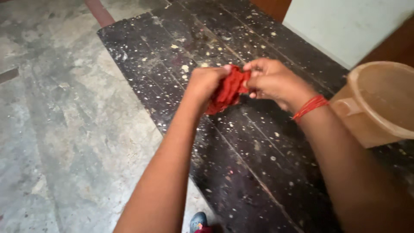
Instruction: The person wipes a dark wooden table with a red cloth. They repeatedly wring the cloth in a plastic pitcher of water and continue wiping the table surface, focusing on removing white specks and debris.
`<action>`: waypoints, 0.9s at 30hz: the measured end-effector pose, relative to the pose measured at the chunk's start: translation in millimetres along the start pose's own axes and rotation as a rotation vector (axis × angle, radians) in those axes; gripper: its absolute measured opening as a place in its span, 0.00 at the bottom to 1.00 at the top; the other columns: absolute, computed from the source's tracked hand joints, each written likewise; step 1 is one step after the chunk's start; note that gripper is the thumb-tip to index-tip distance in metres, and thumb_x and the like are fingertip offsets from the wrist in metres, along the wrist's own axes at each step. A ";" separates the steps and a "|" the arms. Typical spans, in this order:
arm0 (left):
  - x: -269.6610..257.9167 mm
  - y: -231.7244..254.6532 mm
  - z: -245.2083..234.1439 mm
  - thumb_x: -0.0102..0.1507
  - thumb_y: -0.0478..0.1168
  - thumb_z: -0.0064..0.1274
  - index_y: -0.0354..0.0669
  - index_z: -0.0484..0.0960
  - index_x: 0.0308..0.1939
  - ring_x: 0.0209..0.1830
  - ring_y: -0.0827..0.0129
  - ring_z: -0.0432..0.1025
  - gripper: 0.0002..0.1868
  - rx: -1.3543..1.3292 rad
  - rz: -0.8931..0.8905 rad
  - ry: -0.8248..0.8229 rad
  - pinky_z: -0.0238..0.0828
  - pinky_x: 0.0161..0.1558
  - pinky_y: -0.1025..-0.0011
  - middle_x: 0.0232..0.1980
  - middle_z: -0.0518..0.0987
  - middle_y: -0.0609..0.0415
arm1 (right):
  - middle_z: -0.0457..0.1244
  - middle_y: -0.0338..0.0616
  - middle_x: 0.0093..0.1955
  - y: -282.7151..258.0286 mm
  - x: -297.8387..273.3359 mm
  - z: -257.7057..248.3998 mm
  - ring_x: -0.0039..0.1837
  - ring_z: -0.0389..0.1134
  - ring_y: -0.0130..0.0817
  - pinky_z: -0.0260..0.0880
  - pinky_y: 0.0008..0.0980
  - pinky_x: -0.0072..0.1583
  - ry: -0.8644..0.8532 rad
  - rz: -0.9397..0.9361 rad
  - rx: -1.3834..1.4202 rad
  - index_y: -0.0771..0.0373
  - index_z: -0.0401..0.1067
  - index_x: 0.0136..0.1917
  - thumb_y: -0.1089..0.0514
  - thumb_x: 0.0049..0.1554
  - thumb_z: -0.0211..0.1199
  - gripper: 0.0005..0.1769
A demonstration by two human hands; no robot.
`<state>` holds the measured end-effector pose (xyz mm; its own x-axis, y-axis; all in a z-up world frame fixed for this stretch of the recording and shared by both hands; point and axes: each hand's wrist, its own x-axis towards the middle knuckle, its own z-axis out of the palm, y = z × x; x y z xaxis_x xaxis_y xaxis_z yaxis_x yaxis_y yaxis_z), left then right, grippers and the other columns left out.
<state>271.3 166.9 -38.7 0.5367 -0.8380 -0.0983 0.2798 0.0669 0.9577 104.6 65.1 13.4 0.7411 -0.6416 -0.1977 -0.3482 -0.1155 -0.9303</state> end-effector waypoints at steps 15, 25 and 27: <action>-27.2 18.2 -28.3 0.58 0.51 0.66 0.37 0.88 0.45 0.33 0.74 0.75 0.21 0.522 0.121 -0.005 0.68 0.39 0.72 0.37 0.85 0.53 | 0.65 0.39 0.46 -17.3 -23.1 -11.9 0.39 0.65 0.27 0.70 0.28 0.42 0.175 -0.058 0.269 0.61 0.69 0.63 0.63 0.62 0.52 0.16; 5.4 16.1 -41.1 0.51 0.53 0.70 0.39 0.91 0.39 0.32 0.67 0.78 0.22 0.883 0.010 -0.274 0.75 0.40 0.66 0.33 0.87 0.47 | 0.68 0.36 0.39 -56.4 -6.0 7.7 0.32 0.60 0.21 0.59 0.24 0.34 0.094 -0.018 -0.127 0.62 0.71 0.65 0.62 0.60 0.52 0.20; 13.5 16.7 -71.3 0.53 0.50 0.70 0.32 0.90 0.36 0.30 0.66 0.73 0.21 0.909 -0.018 -0.238 0.72 0.37 0.62 0.34 0.84 0.43 | 0.67 0.37 0.38 -52.6 1.3 8.6 0.31 0.58 0.23 0.57 0.26 0.33 0.109 0.012 -0.173 0.64 0.72 0.64 0.63 0.60 0.54 0.19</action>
